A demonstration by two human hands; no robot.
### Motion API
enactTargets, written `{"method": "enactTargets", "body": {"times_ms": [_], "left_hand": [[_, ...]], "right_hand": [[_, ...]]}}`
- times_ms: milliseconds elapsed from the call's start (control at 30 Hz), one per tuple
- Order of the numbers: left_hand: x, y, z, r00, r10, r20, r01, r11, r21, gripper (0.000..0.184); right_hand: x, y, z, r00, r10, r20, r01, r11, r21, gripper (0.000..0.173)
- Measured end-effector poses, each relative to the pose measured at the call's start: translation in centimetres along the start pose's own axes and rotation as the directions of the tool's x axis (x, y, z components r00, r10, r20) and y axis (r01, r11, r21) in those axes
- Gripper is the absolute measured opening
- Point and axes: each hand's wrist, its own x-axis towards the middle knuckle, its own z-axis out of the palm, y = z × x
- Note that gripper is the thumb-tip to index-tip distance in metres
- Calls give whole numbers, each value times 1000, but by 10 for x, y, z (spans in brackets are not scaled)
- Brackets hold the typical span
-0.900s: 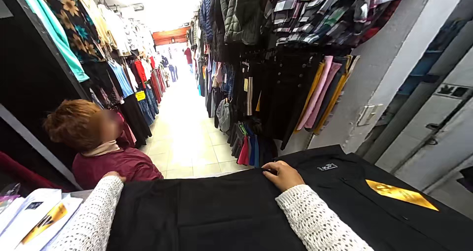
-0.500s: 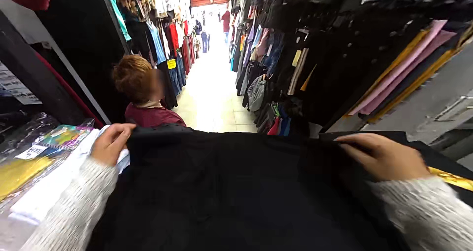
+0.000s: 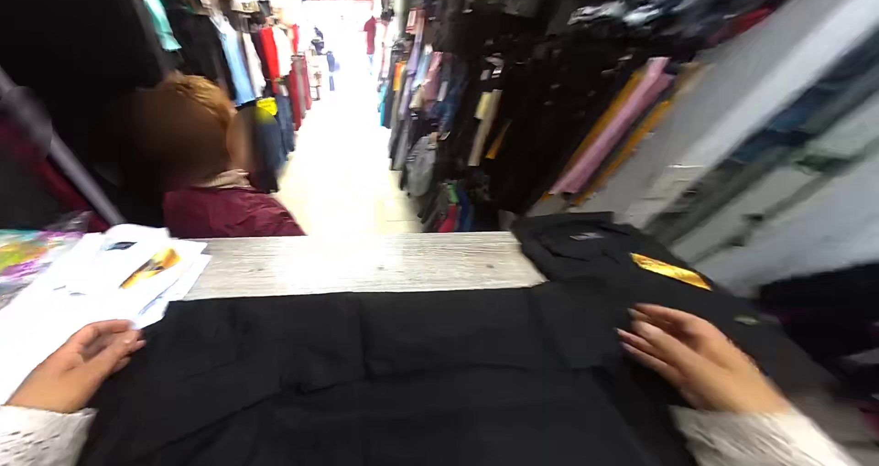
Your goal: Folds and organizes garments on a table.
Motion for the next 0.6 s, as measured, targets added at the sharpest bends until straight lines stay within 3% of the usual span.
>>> {"method": "enactTargets", "body": {"times_ms": [100,200,267,367,433,467,533,600], "left_hand": [[49,-6,38,993,-92,75,85,992,91,42],[37,49,71,977,-209,45,196,958,209,46],[23,66,75,981,-195,12,186,949,255,43],[61,16,58,1000,-9,6,7,958,287,48],[67,-4,43,970,242,-36,-218,922,320,51],[55,3,35,947,322,14,-302,871,388,52],[24,17,26,924,343,171,-379,754,537,49],[-4,21,26,905,268,330,-413,742,528,38]], "right_hand": [[26,-12,6,999,43,32,-39,993,-112,55],[44,-28,19,997,11,75,6,973,-229,61],[48,-41,27,997,-25,72,42,971,-234,58],[51,-45,23,989,-128,73,147,896,-420,48],[46,-43,20,952,-257,167,303,705,-641,48],[42,-43,20,917,-329,228,391,621,-679,48],[32,-44,22,819,-458,347,564,527,-635,44],[17,-48,34,722,-514,463,691,505,-517,35]]}}
